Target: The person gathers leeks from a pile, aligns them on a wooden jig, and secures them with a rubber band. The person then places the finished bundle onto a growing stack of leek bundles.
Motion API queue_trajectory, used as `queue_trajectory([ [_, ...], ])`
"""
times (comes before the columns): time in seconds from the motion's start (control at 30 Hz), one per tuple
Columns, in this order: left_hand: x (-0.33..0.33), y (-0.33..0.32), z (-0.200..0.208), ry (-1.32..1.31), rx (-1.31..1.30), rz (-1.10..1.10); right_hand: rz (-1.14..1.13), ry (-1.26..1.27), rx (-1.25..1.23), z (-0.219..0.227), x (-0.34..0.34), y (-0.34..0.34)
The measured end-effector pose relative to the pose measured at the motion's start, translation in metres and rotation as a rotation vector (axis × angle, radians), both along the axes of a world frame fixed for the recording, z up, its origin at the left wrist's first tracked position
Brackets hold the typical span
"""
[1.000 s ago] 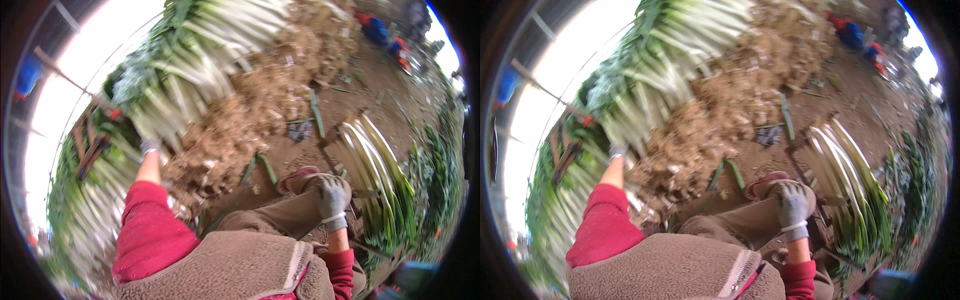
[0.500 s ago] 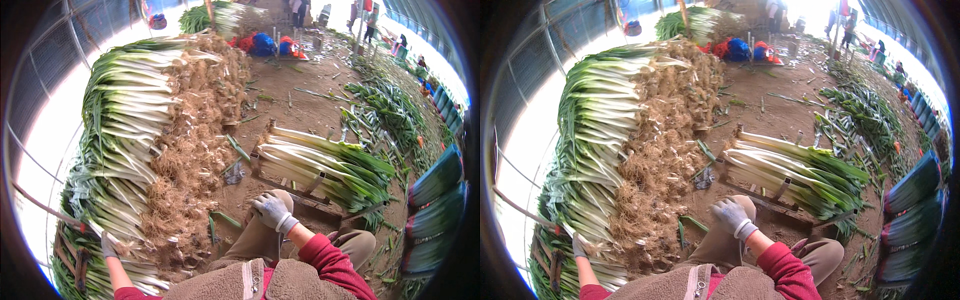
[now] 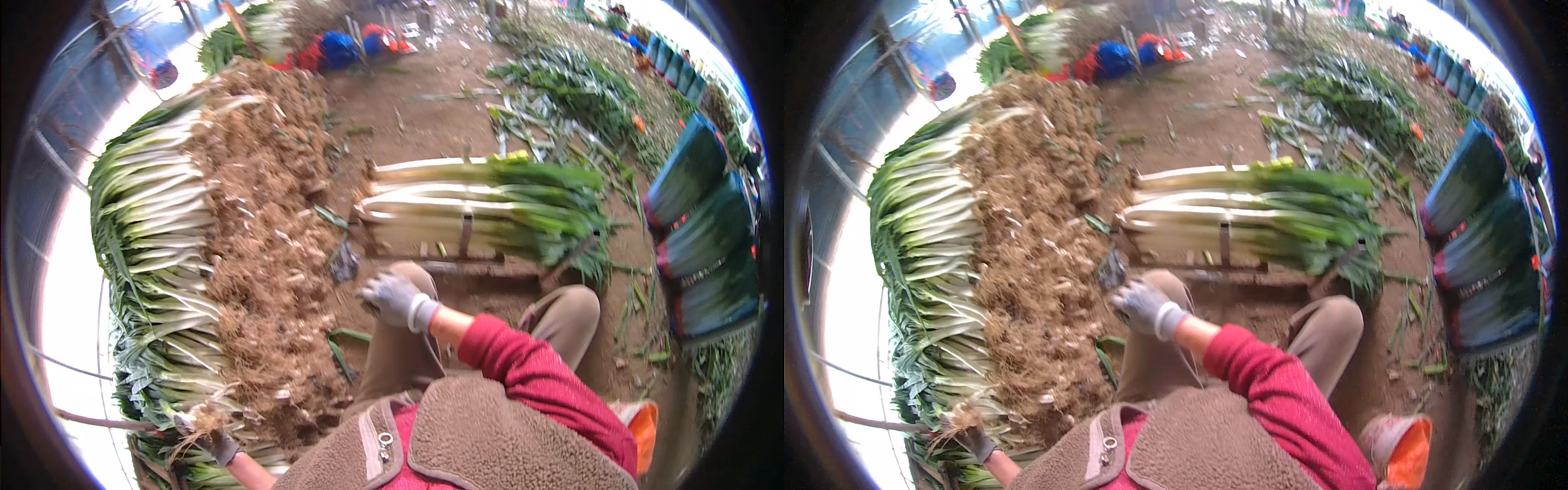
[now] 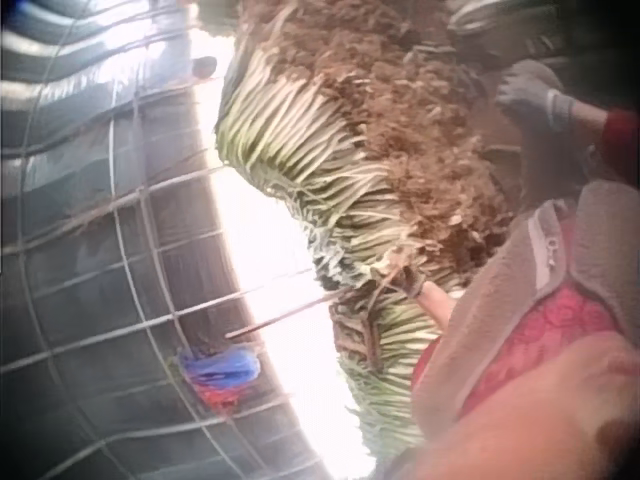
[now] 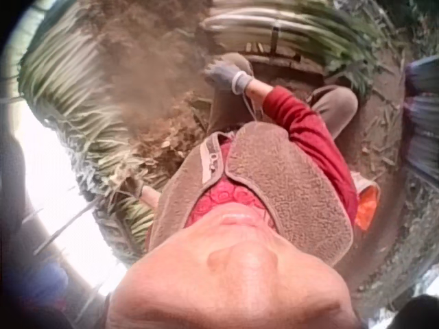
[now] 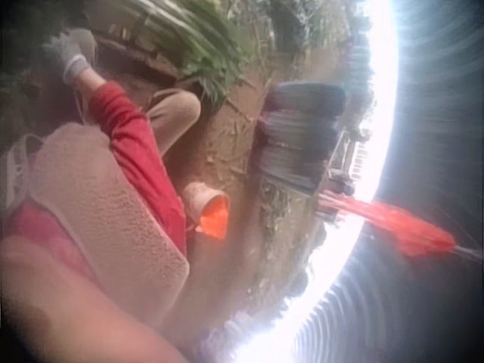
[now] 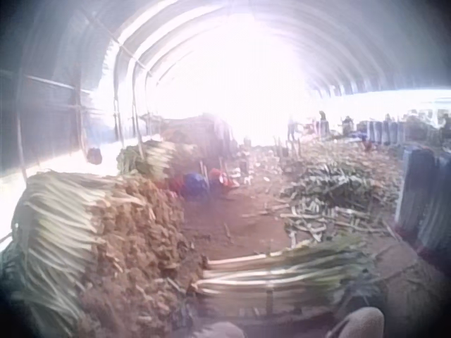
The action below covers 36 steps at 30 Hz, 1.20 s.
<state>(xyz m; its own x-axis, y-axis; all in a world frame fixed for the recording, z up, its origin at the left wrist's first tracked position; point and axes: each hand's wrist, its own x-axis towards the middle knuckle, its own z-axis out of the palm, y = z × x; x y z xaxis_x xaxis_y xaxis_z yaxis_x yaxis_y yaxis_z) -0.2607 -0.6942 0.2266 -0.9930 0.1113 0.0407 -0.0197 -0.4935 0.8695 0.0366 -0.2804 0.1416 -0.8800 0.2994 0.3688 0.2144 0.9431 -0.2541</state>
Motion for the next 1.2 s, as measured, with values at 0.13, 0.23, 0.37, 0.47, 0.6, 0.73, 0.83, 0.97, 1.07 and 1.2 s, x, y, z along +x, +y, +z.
queue_trajectory([
  [0.13, 0.054, 0.056, 0.068, 0.124, 0.234, -0.258, -0.022, 0.038, -0.07, -0.001, 0.002, 0.001],
  [0.23, 0.093, 0.12, 0.119, 0.144, 0.486, -0.551, -0.045, 0.082, -0.08, -0.003, 0.007, 0.002],
  [0.37, 0.162, 0.219, 0.155, -0.022, 0.692, -0.959, -0.049, 0.072, -0.068, -0.013, 0.017, 0.01],
  [0.47, 0.224, 0.28, 0.156, 0.079, 0.555, -1.283, -0.019, 0.142, -0.099, -0.023, 0.029, 0.018],
  [0.6, 0.274, 0.351, 0.153, 0.447, 0.081, -1.561, -0.143, 0.172, -0.429, -0.026, 0.048, 0.023],
  [0.73, 0.284, 0.44, 0.142, 0.754, -0.509, -1.621, -0.176, -0.002, -0.501, -0.017, 0.069, 0.025],
  [0.83, 0.286, 0.526, 0.11, 0.999, -0.559, -1.521, -0.019, 0.249, -0.262, -0.01, 0.07, 0.027],
  [0.97, 0.282, 0.625, 0.036, 1.506, -0.747, -1.483, 0.017, 0.269, -0.281, -0.009, 0.06, 0.029],
  [1.07, 0.277, 0.666, -0.027, 1.802, -0.893, -1.444, 0.12, 0.206, -0.597, -0.008, 0.052, 0.033],
  [1.2, 0.257, 0.68, -0.089, 1.852, -1.037, -1.536, 0.215, 0.364, -0.489, 0.003, 0.061, 0.059],
])
